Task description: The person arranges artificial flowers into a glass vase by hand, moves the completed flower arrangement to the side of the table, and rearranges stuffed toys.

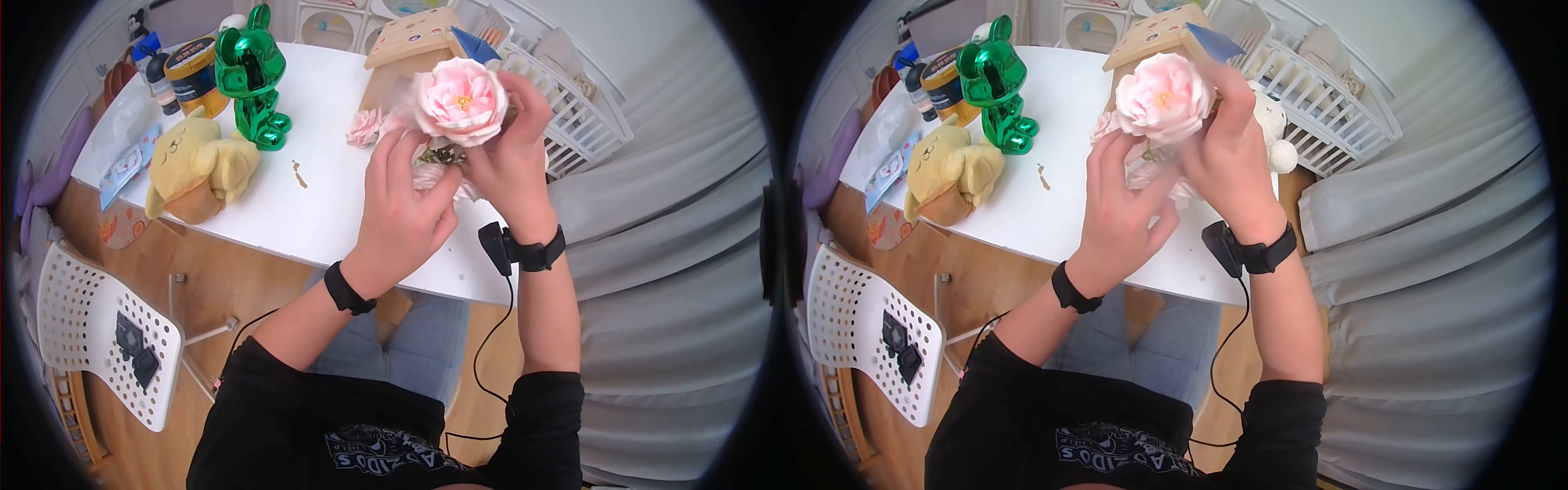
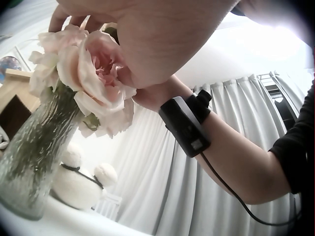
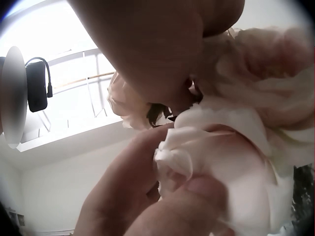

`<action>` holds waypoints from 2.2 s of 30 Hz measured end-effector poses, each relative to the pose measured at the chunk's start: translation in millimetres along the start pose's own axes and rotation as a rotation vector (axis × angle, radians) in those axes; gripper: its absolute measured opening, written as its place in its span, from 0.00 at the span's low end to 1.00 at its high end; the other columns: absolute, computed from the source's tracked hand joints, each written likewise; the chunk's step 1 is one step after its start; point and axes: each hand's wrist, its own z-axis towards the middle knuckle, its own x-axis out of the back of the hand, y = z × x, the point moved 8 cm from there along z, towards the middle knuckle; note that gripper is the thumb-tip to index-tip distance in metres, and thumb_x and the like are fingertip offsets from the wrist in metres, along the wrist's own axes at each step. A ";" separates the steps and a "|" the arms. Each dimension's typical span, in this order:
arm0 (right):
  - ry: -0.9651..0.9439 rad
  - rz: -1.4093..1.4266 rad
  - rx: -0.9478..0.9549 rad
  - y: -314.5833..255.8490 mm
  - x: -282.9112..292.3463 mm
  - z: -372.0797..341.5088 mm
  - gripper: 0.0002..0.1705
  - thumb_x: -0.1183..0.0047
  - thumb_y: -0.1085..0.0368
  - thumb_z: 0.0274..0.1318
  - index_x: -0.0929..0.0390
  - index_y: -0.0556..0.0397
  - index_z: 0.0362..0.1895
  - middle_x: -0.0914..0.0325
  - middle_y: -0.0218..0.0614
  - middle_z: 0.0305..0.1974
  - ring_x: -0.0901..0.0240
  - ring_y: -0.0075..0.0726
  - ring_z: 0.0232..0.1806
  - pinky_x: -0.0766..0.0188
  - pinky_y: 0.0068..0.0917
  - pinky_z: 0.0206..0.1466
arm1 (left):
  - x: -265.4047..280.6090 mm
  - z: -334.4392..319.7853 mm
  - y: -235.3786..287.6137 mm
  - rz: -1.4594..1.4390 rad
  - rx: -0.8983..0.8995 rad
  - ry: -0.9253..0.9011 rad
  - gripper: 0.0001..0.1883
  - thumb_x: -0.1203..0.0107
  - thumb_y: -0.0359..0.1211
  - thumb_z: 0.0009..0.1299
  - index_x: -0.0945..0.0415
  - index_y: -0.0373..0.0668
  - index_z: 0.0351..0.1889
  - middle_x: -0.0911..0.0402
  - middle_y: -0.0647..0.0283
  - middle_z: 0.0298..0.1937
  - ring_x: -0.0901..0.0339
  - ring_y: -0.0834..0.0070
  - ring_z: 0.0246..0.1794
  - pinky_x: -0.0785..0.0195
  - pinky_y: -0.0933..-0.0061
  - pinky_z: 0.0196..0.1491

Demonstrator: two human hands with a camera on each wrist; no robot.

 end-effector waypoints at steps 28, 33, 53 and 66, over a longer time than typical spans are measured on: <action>-0.364 0.038 0.054 3.4 7.5 -0.1 0.09 0.34 0.68 0.60 0.14 0.57 0.44 0.19 0.48 0.56 0.18 0.49 0.47 0.20 0.38 0.48 | 1.5 3.5 -4.7 -0.007 -0.017 -0.004 0.18 0.32 0.23 0.59 0.13 0.40 0.50 0.33 0.40 0.75 0.35 0.35 0.76 0.33 0.38 0.75; -0.352 -0.007 0.041 4.0 4.9 -3.7 0.08 0.38 0.70 0.62 0.13 0.55 0.45 0.22 0.45 0.57 0.22 0.45 0.45 0.21 0.38 0.51 | 0.8 1.3 -4.5 0.009 -0.016 0.007 0.18 0.32 0.25 0.60 0.12 0.42 0.50 0.33 0.40 0.76 0.35 0.34 0.78 0.33 0.38 0.75; -0.188 0.011 0.124 27.4 29.0 -23.0 0.31 0.40 0.73 0.53 0.27 0.53 0.64 0.21 0.43 0.64 0.28 0.55 0.65 0.34 0.48 0.73 | 22.6 10.6 -10.9 -0.050 -0.084 0.167 0.22 0.32 0.27 0.60 0.13 0.47 0.55 0.31 0.44 0.75 0.33 0.43 0.74 0.37 0.46 0.74; -0.057 -0.016 0.025 41.2 33.8 -43.3 0.20 0.36 0.68 0.64 0.21 0.52 0.59 0.33 0.45 0.67 0.31 0.52 0.71 0.32 0.48 0.75 | 8.1 25.8 -21.6 -0.066 -0.027 0.010 0.18 0.38 0.27 0.69 0.17 0.42 0.57 0.25 0.50 0.71 0.29 0.51 0.67 0.31 0.53 0.69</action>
